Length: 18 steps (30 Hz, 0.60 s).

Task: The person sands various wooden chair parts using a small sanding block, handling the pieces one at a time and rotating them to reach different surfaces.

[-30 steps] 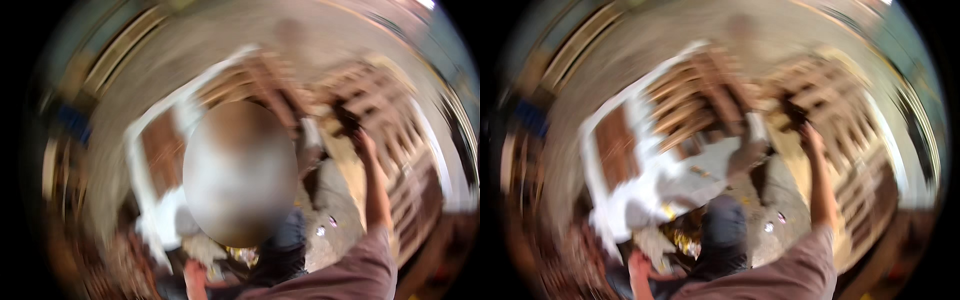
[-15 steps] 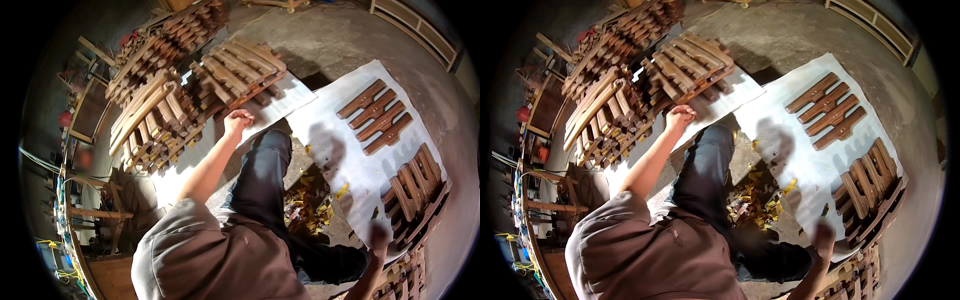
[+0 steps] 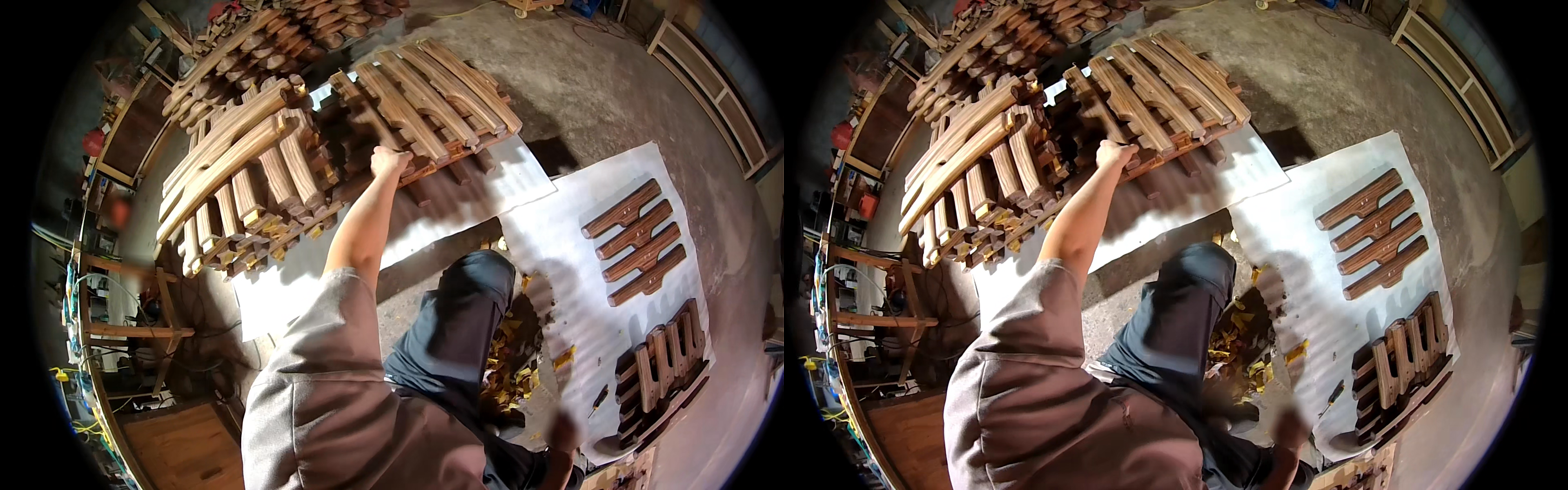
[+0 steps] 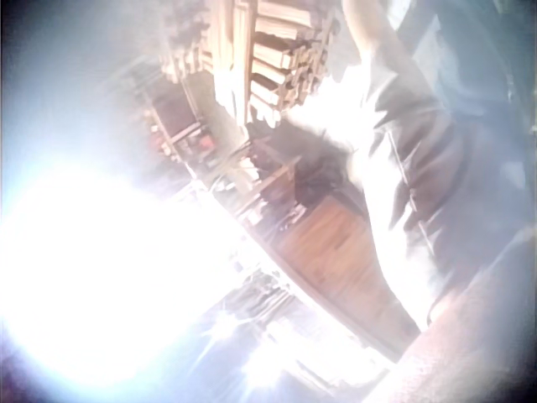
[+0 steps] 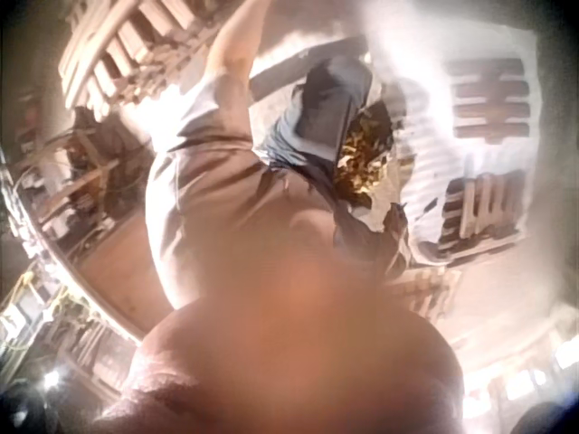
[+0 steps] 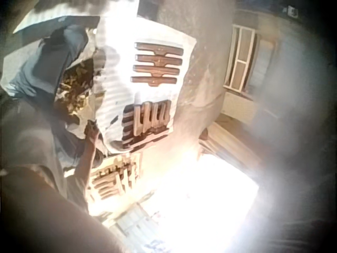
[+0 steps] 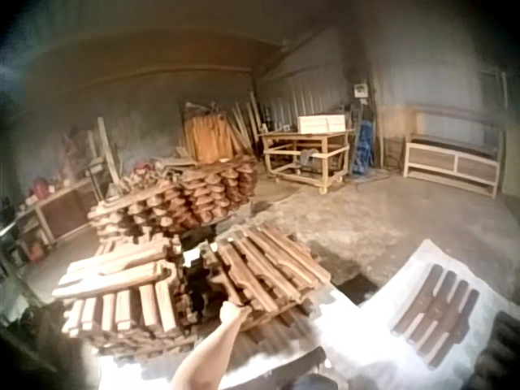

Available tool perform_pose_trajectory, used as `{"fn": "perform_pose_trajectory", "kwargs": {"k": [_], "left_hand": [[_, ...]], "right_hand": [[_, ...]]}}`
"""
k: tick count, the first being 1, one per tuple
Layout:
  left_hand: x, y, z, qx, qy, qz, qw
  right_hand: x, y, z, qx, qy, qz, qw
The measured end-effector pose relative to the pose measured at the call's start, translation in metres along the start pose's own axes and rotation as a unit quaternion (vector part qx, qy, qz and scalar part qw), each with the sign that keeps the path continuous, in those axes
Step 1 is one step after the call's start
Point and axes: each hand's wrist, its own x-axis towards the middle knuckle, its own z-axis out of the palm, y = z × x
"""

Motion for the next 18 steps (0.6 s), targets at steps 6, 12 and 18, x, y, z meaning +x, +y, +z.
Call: {"fn": "perform_pose_trajectory", "kwargs": {"k": [6, 12, 18], "left_hand": [[0.042, -0.016, -0.016, -0.244, -0.083, -0.062, 0.964], [0.011, 0.005, -0.068, -0.541, -0.136, 0.004, 0.830], [-0.162, -0.009, -0.136, -0.697, -0.469, 0.135, 0.525]], "right_hand": [[0.047, -0.027, -0.051, 0.342, -0.151, 0.288, 0.882], [0.028, -0.033, -0.008, 0.210, -0.208, 0.204, 0.933], [0.102, -0.047, -0.089, 0.226, -0.184, 0.106, 0.951]]}}
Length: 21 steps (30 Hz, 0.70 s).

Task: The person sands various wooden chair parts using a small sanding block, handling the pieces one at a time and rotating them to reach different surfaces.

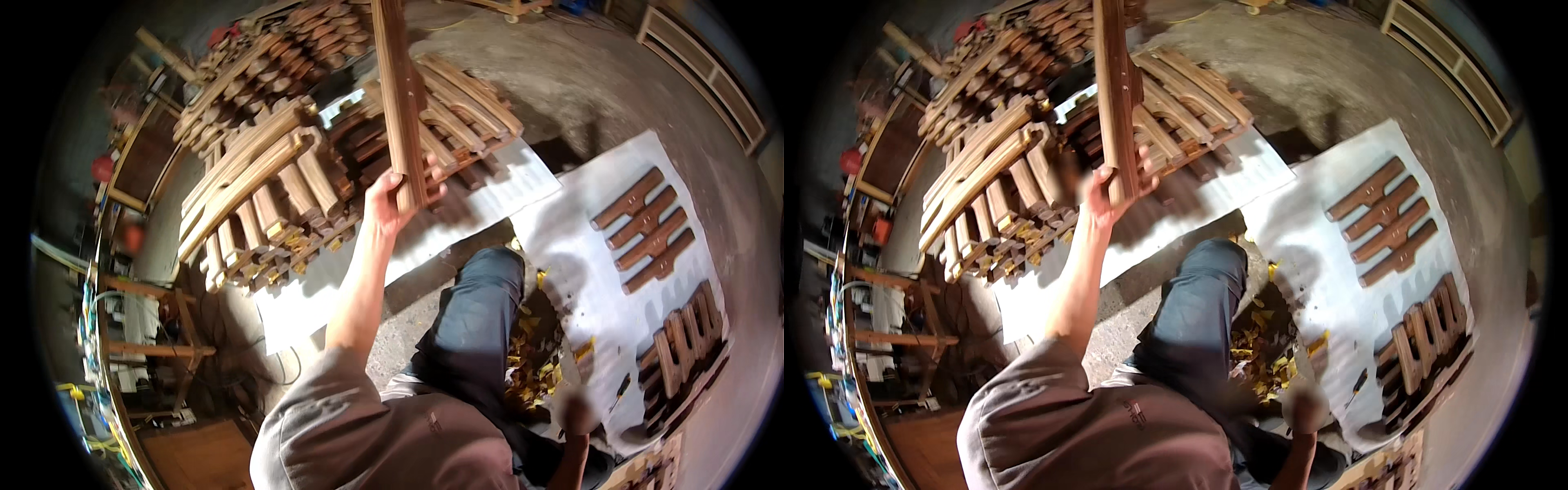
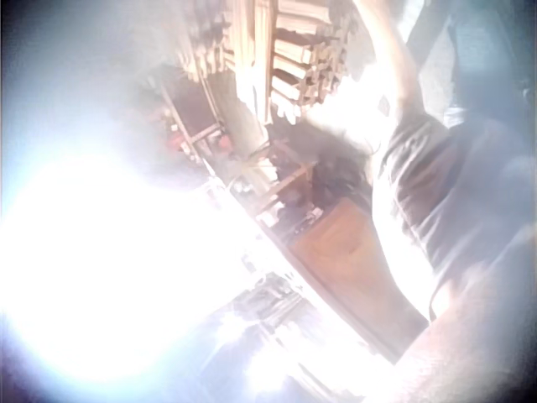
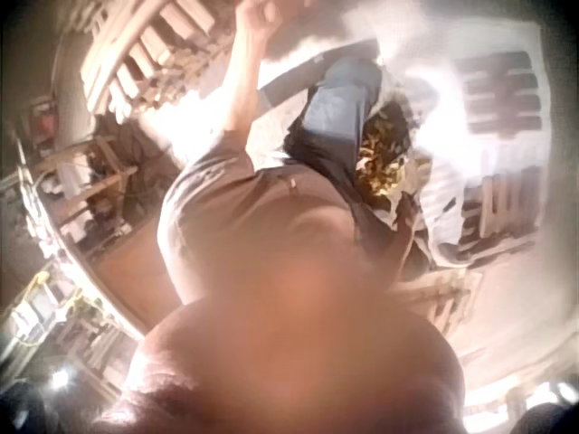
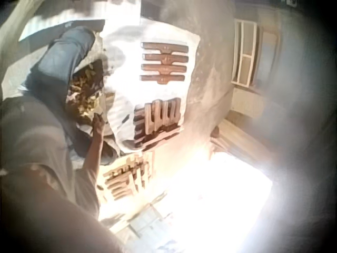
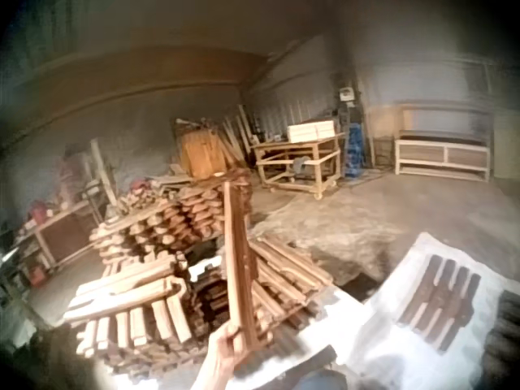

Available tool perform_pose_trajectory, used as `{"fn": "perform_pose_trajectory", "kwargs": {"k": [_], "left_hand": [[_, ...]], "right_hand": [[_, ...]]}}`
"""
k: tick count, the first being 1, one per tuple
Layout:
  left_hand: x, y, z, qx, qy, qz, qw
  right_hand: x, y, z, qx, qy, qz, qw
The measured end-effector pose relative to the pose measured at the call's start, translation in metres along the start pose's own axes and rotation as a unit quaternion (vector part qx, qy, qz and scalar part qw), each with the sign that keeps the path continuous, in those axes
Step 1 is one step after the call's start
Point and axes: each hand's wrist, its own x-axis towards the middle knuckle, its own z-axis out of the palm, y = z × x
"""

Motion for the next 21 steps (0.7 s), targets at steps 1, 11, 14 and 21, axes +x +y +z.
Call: {"fn": "perform_pose_trajectory", "kwargs": {"k": [1, 11, 14, 21], "left_hand": [[-0.003, -0.008, 0.019, 0.014, -0.034, -0.029, 0.999], [-0.058, -0.175, 0.109, -0.055, -0.180, -0.394, 0.899], [-0.078, -0.221, 0.104, -0.195, -0.188, -0.485, 0.832], [-0.099, -0.256, 0.102, -0.318, -0.270, -0.534, 0.736]], "right_hand": [[-0.006, 0.009, 0.012, -0.032, 0.130, -0.054, 0.990], [0.057, -0.093, -0.200, 0.578, 0.316, 0.145, 0.738], [0.049, -0.108, -0.246, 0.621, 0.354, 0.128, 0.688], [0.041, -0.123, -0.269, 0.566, 0.405, 0.075, 0.714]]}}
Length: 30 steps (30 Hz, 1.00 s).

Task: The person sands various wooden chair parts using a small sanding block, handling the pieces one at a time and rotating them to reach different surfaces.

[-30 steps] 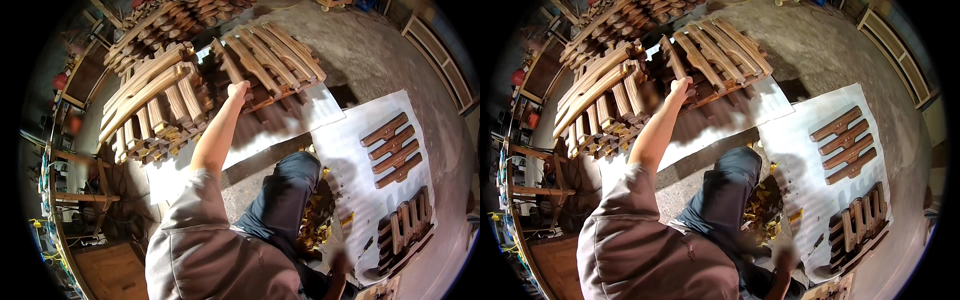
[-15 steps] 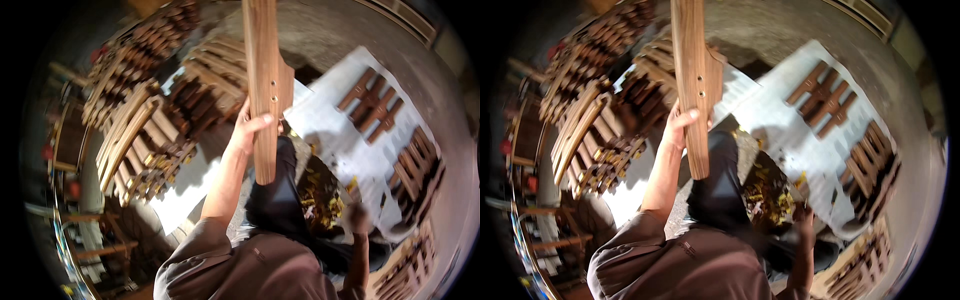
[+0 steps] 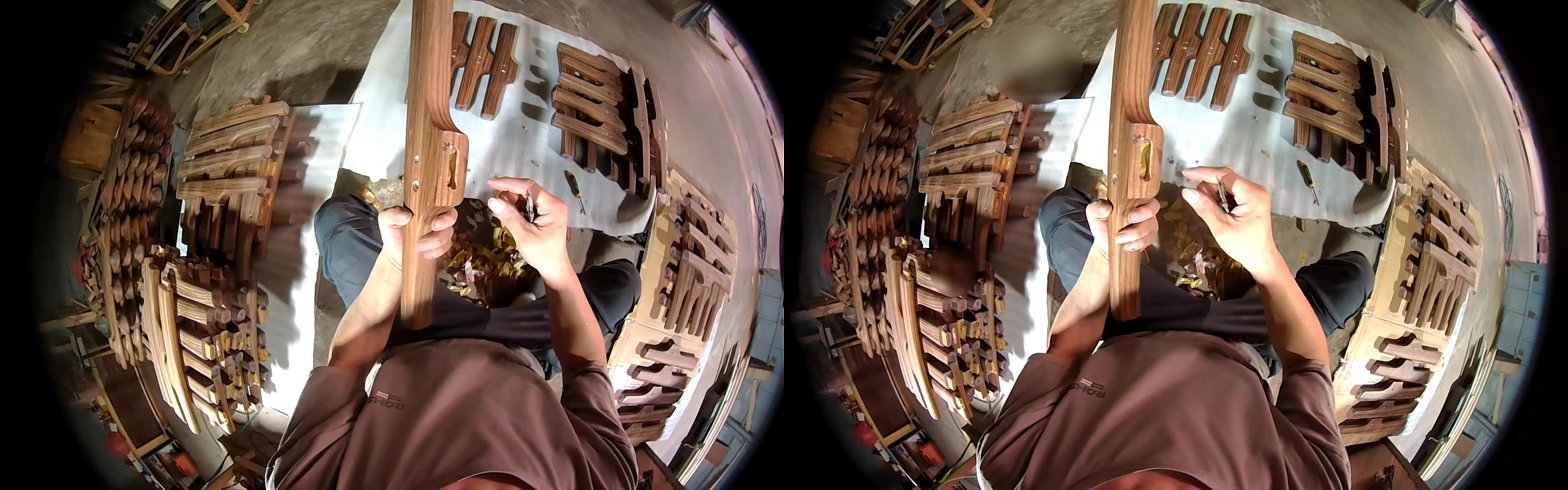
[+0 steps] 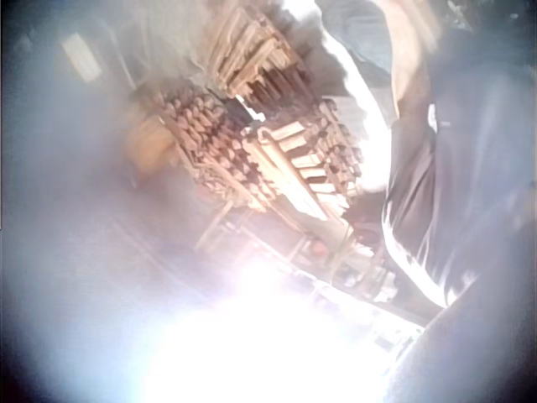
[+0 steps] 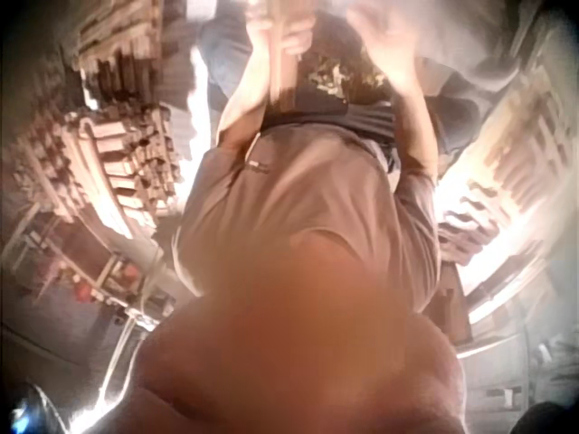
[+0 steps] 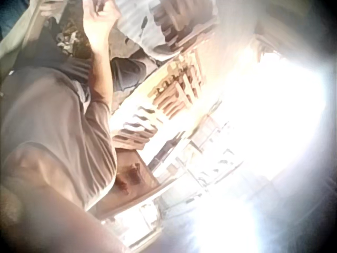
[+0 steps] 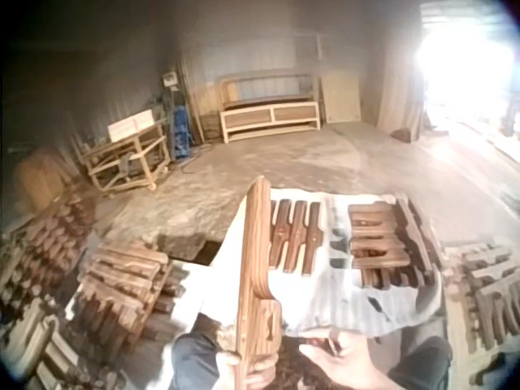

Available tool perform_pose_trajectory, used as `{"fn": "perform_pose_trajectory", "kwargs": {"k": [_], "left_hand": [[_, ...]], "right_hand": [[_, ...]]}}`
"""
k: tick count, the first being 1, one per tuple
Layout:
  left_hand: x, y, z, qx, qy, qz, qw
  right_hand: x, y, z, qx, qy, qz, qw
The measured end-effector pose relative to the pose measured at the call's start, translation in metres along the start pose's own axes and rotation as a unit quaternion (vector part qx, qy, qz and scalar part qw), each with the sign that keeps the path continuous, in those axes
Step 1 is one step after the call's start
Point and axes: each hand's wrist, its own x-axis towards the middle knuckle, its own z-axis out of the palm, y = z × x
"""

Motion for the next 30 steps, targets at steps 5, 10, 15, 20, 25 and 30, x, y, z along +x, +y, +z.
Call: {"fn": "perform_pose_trajectory", "kwargs": {"k": [5, 10, 15, 20, 25, 30], "left_hand": [[-0.010, 0.008, 0.007, 0.035, 0.064, -0.035, 0.997], [-0.005, 0.005, 0.016, 0.188, 0.197, -0.117, 0.955], [-0.042, 0.030, -0.010, 0.188, 0.167, -0.134, 0.959], [-0.015, 0.027, 0.012, 0.239, 0.149, -0.186, 0.941], [-0.016, 0.026, 0.008, 0.239, 0.157, -0.180, 0.941], [-0.003, 0.023, 0.012, 0.205, 0.157, -0.160, 0.953]], "right_hand": [[0.013, -0.008, 0.022, -0.093, -0.005, -0.127, 0.987], [0.020, -0.011, 0.005, -0.184, -0.002, -0.080, 0.980], [0.026, 0.014, 0.019, -0.250, -0.071, -0.080, 0.962], [0.012, 0.024, 0.018, -0.166, 0.014, -0.035, 0.985], [0.004, 0.042, 0.025, -0.154, 0.067, -0.064, 0.984], [0.005, 0.055, 0.021, -0.081, 0.111, -0.102, 0.985]]}}
